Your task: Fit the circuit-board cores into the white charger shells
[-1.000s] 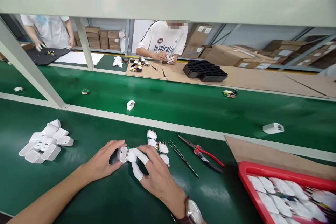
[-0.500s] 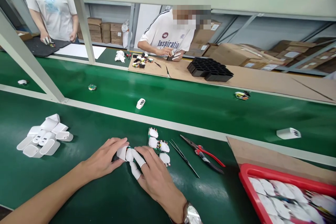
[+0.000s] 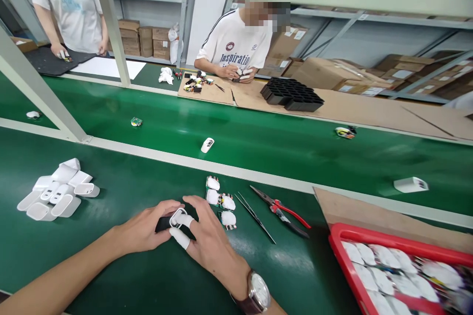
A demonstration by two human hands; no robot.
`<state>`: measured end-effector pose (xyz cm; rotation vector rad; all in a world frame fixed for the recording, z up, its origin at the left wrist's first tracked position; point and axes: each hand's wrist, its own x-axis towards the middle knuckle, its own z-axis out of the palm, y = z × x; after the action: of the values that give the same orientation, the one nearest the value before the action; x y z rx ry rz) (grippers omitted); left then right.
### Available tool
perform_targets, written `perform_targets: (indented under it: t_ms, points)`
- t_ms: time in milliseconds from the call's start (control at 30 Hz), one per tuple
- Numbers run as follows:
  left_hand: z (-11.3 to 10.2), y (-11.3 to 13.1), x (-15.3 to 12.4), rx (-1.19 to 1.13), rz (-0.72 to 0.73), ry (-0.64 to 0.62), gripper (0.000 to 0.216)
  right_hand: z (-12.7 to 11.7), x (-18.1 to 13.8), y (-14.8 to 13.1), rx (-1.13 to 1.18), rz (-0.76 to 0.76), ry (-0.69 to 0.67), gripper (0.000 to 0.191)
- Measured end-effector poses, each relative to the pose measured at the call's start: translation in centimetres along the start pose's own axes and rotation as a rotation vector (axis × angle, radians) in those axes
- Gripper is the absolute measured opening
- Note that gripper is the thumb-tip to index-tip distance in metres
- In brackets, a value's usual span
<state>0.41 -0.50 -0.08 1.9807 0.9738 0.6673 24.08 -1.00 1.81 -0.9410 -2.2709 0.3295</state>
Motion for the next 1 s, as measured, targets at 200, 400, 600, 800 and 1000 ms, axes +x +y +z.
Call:
perform_targets:
  t_ms: [200, 400, 600, 800, 1000]
  points:
    - [-0.2, 0.1, 0.2, 0.212, 0.278, 0.078, 0.038, 1.0, -0.7, 0.4, 0.072, 0.015, -0.034, 0.032]
    - [-0.6, -0.2, 0.3, 0.312, 0.399, 0.172, 0.029, 0.0, -0.6, 0.9, 0.140, 0.093, -0.078, 0.038]
    - [-0.1, 0.8, 0.7, 0.344, 0.373, 0.198, 0.018, -0.3, -0.7, 1.4, 0.120, 0.081, -0.008, 0.051]
    - [-1.0, 0.1, 1.5, -0.284, -0.119, 0.362, 0.013, 1.2, -1.0, 1.8, -0.023, 0.042, 0.035, 0.057]
    - [-4.6, -0.7, 4.6, -0.522, -0.373, 0.473, 0.033, 2.4, -0.8, 1.3, -0.231, -0.058, -0.049, 0.042]
